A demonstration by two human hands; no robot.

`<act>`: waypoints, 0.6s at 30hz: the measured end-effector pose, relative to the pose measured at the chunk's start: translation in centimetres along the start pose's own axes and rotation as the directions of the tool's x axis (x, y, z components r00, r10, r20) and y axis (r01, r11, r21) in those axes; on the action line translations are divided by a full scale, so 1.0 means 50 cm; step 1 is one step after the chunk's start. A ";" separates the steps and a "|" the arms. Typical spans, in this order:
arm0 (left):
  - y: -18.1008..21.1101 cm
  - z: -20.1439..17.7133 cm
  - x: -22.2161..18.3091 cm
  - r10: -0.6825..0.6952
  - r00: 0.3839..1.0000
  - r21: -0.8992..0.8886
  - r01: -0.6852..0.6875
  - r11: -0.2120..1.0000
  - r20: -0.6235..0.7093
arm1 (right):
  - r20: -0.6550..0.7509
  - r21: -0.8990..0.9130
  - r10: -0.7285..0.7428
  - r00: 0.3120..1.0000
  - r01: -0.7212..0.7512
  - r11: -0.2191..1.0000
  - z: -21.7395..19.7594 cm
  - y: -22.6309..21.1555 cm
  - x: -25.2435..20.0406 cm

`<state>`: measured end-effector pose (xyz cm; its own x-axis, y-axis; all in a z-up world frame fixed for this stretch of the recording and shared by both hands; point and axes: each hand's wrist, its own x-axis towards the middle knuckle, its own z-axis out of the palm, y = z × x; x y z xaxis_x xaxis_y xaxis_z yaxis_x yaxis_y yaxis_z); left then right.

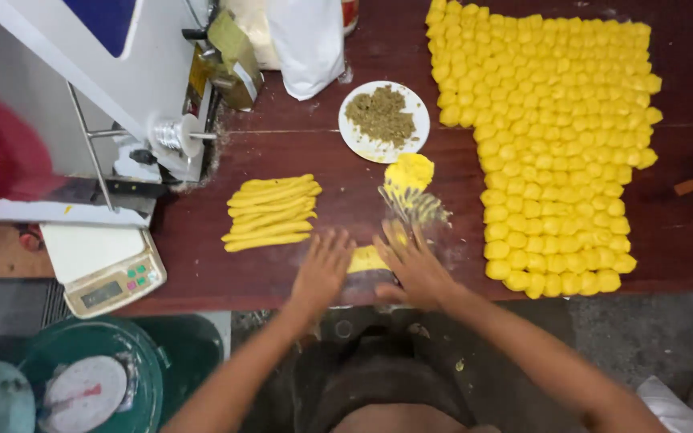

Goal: Rolling pieces of yellow dough, adding a green filling, and shaping them into rolls on a workbench.

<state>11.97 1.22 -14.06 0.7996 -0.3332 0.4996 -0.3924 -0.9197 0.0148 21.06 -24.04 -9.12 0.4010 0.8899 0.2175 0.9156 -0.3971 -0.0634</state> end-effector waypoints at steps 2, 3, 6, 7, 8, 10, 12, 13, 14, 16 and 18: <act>0.017 -0.063 0.012 -0.007 1.000 -0.079 0.006 0.997 -0.014 | -0.069 0.057 -0.014 0.998 0.018 0.998 -0.002 -0.012 -0.019; 0.049 -0.105 -0.005 -0.024 1.000 -0.164 0.023 0.986 -0.003 | -0.129 0.137 -0.016 0.992 0.034 0.990 -0.004 -0.043 -0.054; 0.019 -0.126 0.020 -0.018 0.999 -0.269 0.010 0.963 -0.028 | -0.189 0.188 0.094 0.977 -0.058 0.980 -0.047 -0.055 -0.010; -0.013 -0.104 0.036 -0.021 1.000 -0.272 0.014 0.962 -0.023 | -0.184 0.193 0.095 0.978 -0.059 0.979 -0.036 -0.035 0.021; -0.041 -0.081 0.053 -0.018 1.000 -0.262 0.016 0.965 -0.004 | -0.193 0.136 0.089 0.977 -0.063 0.989 -0.025 -0.013 0.047; -0.052 -0.061 0.056 -0.016 0.999 -0.276 0.028 0.961 0.044 | -0.177 0.102 0.106 0.978 -0.089 0.991 0.001 -0.003 0.055; -0.075 -0.057 0.075 -0.015 0.992 -0.172 0.037 0.984 0.129 | -0.155 -0.041 0.046 0.987 -0.053 0.998 0.033 0.023 0.080; -0.077 -0.053 0.076 -0.019 0.989 -0.164 0.042 0.986 0.144 | -0.158 -0.024 0.046 0.986 -0.050 0.998 0.022 0.024 0.091; -0.076 -0.049 0.078 -0.043 0.974 -0.120 0.072 0.990 0.222 | -0.143 -0.058 0.055 0.988 -0.064 0.996 0.010 0.027 0.099; -0.069 -0.046 0.068 -0.082 0.941 -0.066 0.110 0.992 0.329 | -0.123 -0.058 0.066 0.990 -0.074 0.996 0.004 0.026 0.105; -0.072 -0.035 0.078 -0.145 0.920 0.028 0.144 0.989 0.364 | -0.186 -0.033 0.026 0.982 -0.033 0.999 0.006 0.049 0.116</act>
